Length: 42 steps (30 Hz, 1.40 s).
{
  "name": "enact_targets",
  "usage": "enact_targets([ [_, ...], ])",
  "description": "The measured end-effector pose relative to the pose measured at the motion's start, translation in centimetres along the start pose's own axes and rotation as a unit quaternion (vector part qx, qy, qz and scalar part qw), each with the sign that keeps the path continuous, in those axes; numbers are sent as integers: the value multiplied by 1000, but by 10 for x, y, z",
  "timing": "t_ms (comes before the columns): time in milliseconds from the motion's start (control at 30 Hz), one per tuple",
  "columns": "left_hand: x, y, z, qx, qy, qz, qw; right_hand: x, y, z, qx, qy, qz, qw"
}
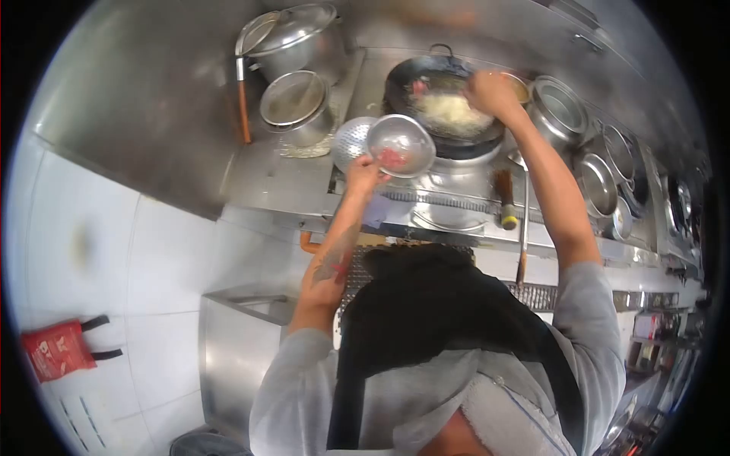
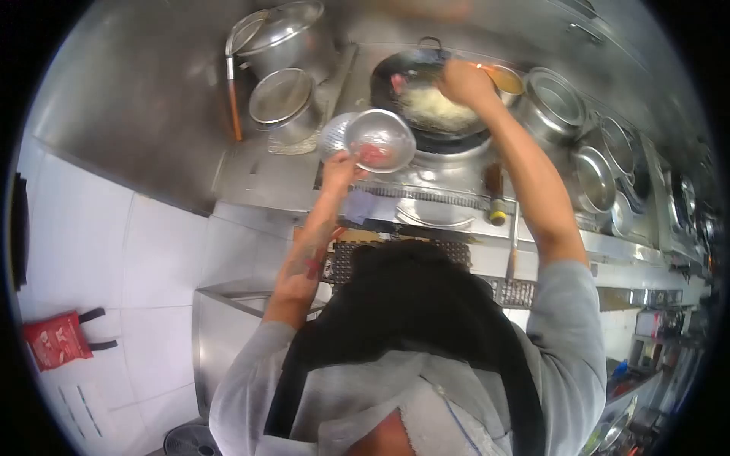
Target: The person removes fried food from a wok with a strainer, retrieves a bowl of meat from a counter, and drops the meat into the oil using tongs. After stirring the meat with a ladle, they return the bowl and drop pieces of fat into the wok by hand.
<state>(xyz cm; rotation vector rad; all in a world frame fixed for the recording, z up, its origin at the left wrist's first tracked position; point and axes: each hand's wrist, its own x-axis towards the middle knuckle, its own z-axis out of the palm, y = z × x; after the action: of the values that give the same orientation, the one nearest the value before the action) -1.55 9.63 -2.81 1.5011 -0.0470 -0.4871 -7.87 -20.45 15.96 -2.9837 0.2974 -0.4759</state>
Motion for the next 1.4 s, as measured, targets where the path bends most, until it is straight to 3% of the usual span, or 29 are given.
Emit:
enact_targets([
  [33,0,-7,-1,29,17,-6,999,16,3,5,-43,46,22,998],
  [67,-7,-6,1,-2,11,-10,1000,30,3,-8,-39,-38,42,998],
  [133,-8,-3,-5,-39,-6,-18,999,36,8,-13,-64,42,50,996],
  [167,-5,-6,-9,-46,-10,-23,999,30,3,-28,-71,40,60,995],
  [267,-11,7,-4,-62,-9,4,998,4,-10,-58,-3,-36,68,997],
  [433,-16,30,12,-32,-30,25,999,-56,17,-31,2,42,-59,997],
  [500,-20,43,20,-2,-60,73,996,-99,2,-45,52,-52,-22,997],
  [667,-26,66,50,2,-101,96,990,-138,-3,-26,89,-31,-2,996],
  [800,-20,56,59,3,-124,113,986,-128,-12,9,60,-24,6,998],
  [900,-15,45,51,25,-77,70,994,-109,-8,16,30,2,19,999],
  [1000,-6,26,34,18,-42,48,998,-64,4,10,9,83,-12,996],
  [1067,0,10,24,-17,-26,35,999,-15,12,15,-44,66,56,995],
  [1167,-10,9,14,6,-5,39,999,15,22,-2,-80,82,50,992],
  [1267,-20,16,9,6,-1,29,1000,1,19,-30,-57,112,85,988],
  [1400,-26,30,12,-20,-20,46,999,-55,6,-52,-3,98,50,994],
])
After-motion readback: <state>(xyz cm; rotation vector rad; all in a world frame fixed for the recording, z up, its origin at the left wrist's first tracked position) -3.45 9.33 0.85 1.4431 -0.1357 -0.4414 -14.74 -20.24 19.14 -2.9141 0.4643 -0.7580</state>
